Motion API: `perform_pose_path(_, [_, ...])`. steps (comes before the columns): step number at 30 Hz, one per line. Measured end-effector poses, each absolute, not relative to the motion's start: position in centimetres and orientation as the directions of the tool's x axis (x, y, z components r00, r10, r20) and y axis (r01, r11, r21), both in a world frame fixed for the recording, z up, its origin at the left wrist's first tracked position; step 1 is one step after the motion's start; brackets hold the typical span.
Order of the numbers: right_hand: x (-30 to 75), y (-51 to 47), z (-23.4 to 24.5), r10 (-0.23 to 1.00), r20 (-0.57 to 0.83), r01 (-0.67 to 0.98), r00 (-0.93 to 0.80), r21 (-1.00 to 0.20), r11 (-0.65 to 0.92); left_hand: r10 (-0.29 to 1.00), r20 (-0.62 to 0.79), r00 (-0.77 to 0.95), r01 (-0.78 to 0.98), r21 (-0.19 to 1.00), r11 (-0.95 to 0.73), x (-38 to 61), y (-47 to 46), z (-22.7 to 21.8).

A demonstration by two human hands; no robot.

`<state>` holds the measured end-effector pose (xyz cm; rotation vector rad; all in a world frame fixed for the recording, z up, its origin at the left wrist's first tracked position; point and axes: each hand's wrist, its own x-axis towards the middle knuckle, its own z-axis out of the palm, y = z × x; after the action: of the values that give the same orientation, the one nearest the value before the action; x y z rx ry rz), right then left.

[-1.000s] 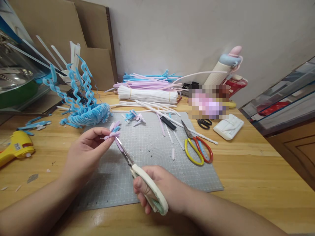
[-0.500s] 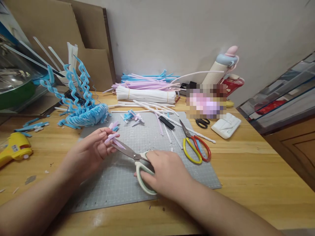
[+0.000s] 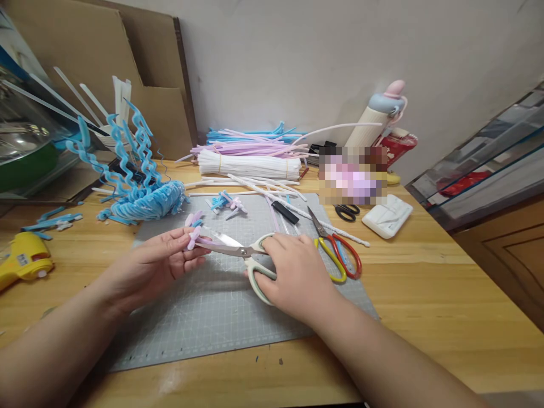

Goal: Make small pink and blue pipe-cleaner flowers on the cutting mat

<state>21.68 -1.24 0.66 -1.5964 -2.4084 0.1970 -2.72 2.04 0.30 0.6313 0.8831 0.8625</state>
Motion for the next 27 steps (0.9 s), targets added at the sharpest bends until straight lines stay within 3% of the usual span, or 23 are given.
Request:
perform_pose_path(7, [21.67,-1.16,0.87,0.912,0.119,0.879,-0.393,-0.241,0.411,0.856,-0.363,0.367,-0.358,0.795,0.49,-2.85,1.95,0.23])
perform_pose_path(21, [21.72,-1.41,0.77,0.918,0.045,0.873,-0.393,-0.293,0.389,0.906,-0.347,0.241,-0.408,0.811,0.419,-2.86,2.26,0.13])
perform_pose_path(27, [21.7,-1.41,0.67,0.917,0.048,0.876,-0.396,-0.28,0.393,0.872,-0.403,0.279,-0.505,0.711,0.49,-2.96,2.24,0.94])
